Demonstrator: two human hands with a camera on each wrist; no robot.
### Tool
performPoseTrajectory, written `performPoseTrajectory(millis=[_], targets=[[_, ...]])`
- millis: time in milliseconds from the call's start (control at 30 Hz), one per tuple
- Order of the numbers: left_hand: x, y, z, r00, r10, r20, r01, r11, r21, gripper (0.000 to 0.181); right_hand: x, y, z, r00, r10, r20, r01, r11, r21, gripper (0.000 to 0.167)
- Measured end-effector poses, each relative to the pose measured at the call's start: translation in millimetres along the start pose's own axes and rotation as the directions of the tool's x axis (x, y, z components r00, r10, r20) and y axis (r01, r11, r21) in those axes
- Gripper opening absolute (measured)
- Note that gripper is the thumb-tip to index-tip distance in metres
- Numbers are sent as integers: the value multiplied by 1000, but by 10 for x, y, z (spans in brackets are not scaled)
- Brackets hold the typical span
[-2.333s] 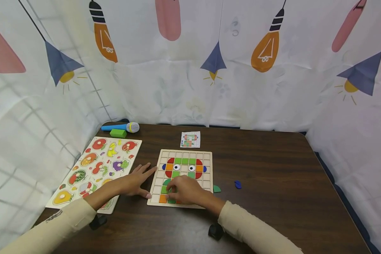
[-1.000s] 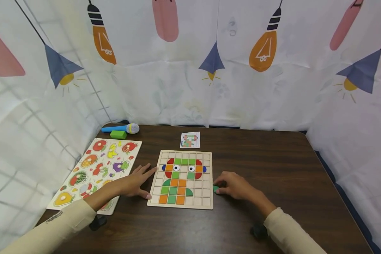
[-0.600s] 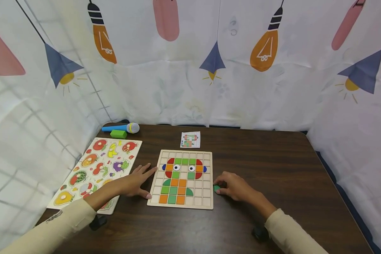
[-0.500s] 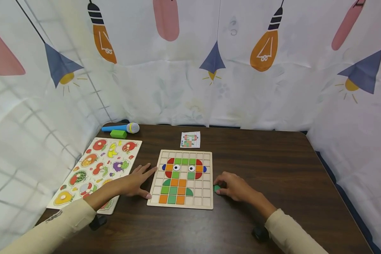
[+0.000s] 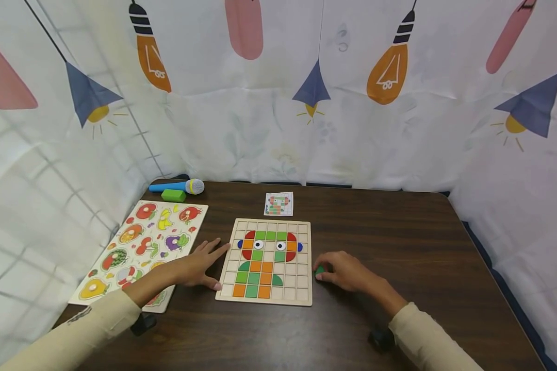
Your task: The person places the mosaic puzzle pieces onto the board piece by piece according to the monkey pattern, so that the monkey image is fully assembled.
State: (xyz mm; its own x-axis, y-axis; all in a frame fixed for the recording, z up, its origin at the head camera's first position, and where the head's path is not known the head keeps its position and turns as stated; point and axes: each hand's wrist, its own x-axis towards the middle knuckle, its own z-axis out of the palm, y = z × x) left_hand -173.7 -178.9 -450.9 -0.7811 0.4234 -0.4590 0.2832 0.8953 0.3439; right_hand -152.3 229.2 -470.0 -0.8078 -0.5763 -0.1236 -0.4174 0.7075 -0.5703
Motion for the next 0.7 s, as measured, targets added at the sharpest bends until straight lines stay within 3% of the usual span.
performPoseTrajectory(millis=[367, 700], targets=[[2, -3, -3, 1000, 7, -5, -7, 1000, 5, 106, -19, 26, -29, 999, -6, 34, 4, 999, 33, 19], [3, 2, -5, 1000, 0, 1, 0, 1000, -1, 106, 48, -78, 5, 997, -48, 69, 38, 991, 131, 20]])
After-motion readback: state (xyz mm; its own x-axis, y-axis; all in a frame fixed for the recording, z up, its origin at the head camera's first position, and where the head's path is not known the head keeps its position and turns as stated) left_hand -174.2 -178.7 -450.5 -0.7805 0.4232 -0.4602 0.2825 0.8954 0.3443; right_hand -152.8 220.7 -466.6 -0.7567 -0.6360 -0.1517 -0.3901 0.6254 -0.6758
